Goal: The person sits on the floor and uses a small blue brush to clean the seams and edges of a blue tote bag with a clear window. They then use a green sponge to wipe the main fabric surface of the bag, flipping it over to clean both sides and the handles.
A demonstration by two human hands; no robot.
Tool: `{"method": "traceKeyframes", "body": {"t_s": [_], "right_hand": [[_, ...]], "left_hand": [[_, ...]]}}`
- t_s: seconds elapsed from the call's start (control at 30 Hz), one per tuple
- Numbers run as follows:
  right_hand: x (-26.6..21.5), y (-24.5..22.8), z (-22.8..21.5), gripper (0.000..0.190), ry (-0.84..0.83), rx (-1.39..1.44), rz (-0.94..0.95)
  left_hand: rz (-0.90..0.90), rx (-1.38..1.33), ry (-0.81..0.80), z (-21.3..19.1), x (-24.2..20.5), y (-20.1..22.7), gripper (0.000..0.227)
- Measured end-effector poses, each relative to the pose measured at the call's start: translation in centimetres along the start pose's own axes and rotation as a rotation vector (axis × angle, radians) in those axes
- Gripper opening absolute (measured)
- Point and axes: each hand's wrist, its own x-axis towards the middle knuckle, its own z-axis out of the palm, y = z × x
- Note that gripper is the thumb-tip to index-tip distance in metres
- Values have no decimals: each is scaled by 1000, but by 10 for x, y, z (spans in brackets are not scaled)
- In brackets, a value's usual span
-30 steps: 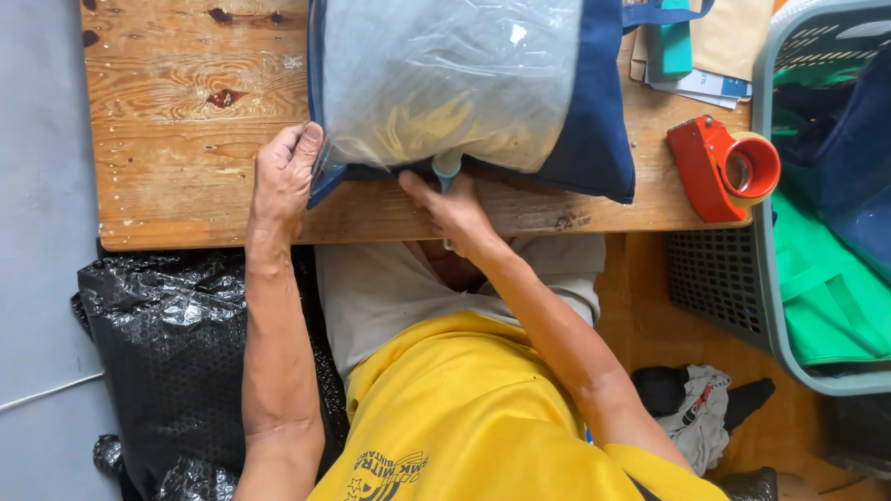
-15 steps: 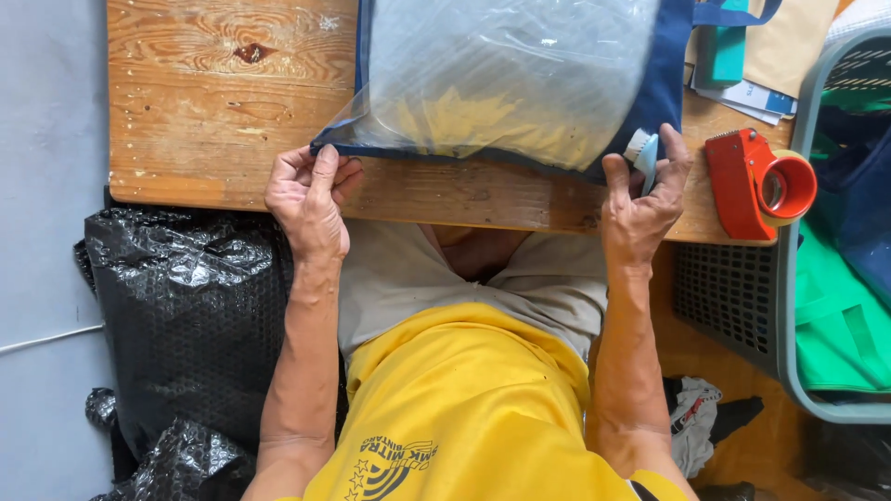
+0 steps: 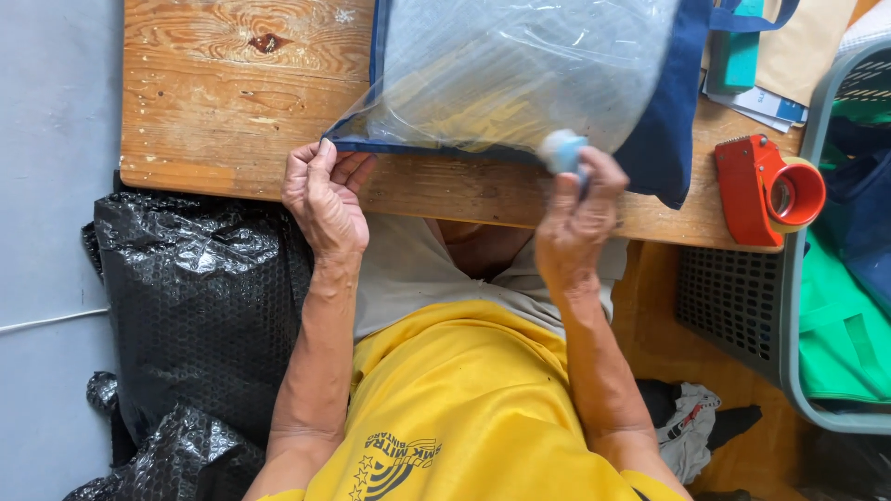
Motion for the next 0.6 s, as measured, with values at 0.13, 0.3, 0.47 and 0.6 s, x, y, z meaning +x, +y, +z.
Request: {"method": "traceKeyframes", "body": {"t_s": [0.13, 0.3, 0.47, 0.6], "right_hand": [[-9, -52, 78, 30, -158, 238, -129], [-7, -91, 140, 28, -244, 147, -305], [-4, -61, 121, 23, -239, 41, -296], [3, -77, 95, 22, -234, 132, -221]], "left_hand": [[12, -10, -40, -3, -1, -1, 13], [80, -65, -47, -36, 27, -43, 10], [-34, -174, -113, -6, 4, -3, 11], [-36, -135, -153, 5, -8, 10, 11]]}}
